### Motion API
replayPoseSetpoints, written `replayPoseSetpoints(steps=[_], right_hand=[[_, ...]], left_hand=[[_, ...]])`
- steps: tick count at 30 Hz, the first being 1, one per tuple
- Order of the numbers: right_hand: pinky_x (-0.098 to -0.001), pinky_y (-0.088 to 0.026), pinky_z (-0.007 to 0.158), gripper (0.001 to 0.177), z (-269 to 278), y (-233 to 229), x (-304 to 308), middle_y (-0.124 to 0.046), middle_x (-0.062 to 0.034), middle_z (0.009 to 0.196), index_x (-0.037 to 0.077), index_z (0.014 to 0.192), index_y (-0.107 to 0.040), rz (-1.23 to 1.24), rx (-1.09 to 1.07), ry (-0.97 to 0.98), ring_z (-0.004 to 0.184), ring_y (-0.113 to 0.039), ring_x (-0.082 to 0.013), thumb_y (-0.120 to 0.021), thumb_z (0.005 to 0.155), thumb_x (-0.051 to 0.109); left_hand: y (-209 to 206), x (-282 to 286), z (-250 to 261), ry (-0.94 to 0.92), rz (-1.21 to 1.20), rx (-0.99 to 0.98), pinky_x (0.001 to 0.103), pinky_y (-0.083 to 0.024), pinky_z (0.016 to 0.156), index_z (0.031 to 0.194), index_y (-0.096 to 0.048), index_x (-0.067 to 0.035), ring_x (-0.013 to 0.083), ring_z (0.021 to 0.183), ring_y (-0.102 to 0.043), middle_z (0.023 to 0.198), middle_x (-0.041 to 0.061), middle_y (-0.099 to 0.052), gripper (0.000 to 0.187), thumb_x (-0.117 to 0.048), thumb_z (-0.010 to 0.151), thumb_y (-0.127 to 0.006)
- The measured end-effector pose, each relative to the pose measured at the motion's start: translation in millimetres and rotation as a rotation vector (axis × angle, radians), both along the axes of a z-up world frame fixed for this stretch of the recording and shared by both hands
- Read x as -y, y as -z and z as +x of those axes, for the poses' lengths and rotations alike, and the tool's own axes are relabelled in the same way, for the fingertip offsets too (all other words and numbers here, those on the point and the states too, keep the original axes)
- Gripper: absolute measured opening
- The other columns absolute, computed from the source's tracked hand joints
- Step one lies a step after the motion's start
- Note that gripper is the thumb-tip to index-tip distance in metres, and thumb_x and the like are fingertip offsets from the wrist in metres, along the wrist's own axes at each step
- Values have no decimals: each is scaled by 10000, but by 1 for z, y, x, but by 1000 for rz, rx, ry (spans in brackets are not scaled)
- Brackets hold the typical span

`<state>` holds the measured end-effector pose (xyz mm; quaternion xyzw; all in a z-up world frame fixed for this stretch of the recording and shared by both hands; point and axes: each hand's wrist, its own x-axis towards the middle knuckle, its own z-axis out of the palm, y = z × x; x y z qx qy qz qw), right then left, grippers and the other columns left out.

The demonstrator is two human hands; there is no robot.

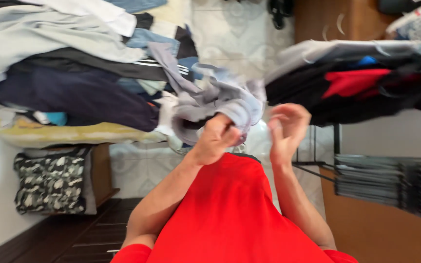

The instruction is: Picking up a pair of shorts from a bed and moving them to a clothing rack.

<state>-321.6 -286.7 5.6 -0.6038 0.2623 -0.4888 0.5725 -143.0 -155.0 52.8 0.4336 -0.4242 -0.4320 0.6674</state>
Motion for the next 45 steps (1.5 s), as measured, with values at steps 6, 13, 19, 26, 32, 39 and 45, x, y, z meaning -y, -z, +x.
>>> replayPoseSetpoints(steps=[6, 13, 19, 26, 32, 39, 45], right_hand=[[-302, -435, 1069, 714, -44, -41, 11, -474, -70, 1347, 8, 1425, -340, -181, -87, -132, 1260, -499, -152, -767, 874, 160], [-229, -462, 768, 108, -160, -27, 96, -532, 5, 901, 22, 949, -579, 140, 69, 327, 836, -526, -75, -650, 1019, -18], [-304, -548, 894, 66, -221, -58, 114, -645, -66, 1002, 20, 1012, -607, 158, 174, 550, 927, -625, -148, -639, 1023, -36], [-243, -444, 612, 110, -167, -63, 66, -612, -22, 898, 32, 1068, -624, 205, -167, 439, 708, -548, -81, -666, 979, -17], [-208, -441, 504, 292, -128, -59, 31, -687, -8, 797, 39, 1124, -623, 374, -69, 138, 604, -571, -36, -578, 867, -93], [-222, -515, 797, 220, -177, -83, 53, -680, -39, 1022, 12, 1113, -649, 97, 58, 434, 883, -635, -84, -564, 975, -137], [-209, -492, 742, 169, -209, -54, 67, -672, -11, 962, -10, 1089, -658, 91, -209, 572, 822, -605, -62, -651, 941, -92]], left_hand=[[-19, 66, -93, -137, -127, 653, 446, -364, 1199, 1307, -643, -53, 338, 1351, -466, 1432, 202, -500, 526, -509, 1061, -552], [78, 89, -142, -37, 165, 880, 515, -339, 1115, 1350, -645, -78, 348, 1256, -534, 1313, 161, -590, 514, -461, 1026, -530], [96, 94, -187, 350, 278, 919, 454, -413, 1019, 1264, -599, -32, 362, 1131, -581, 1141, 167, -649, 476, -415, 983, -577], [123, 121, -212, 233, 448, 393, 410, -529, 904, 1253, -551, -57, 252, 1017, -663, 1096, 115, -665, 365, -315, 995, -575], [174, 122, -197, 99, 339, 300, 404, -574, 832, 1166, -605, -59, 261, 1018, -706, 1099, 150, -710, 356, -127, 825, -682], [154, 118, -150, -143, 460, 750, 408, -547, 710, 985, -721, -48, 347, 826, -714, 907, 200, -737, 246, -62, 754, -638], [111, 91, -83, 121, 556, -77, 328, -545, 679, 1006, -724, -5, 155, 773, -675, 901, 70, -720, 237, -9, 876, -525]])
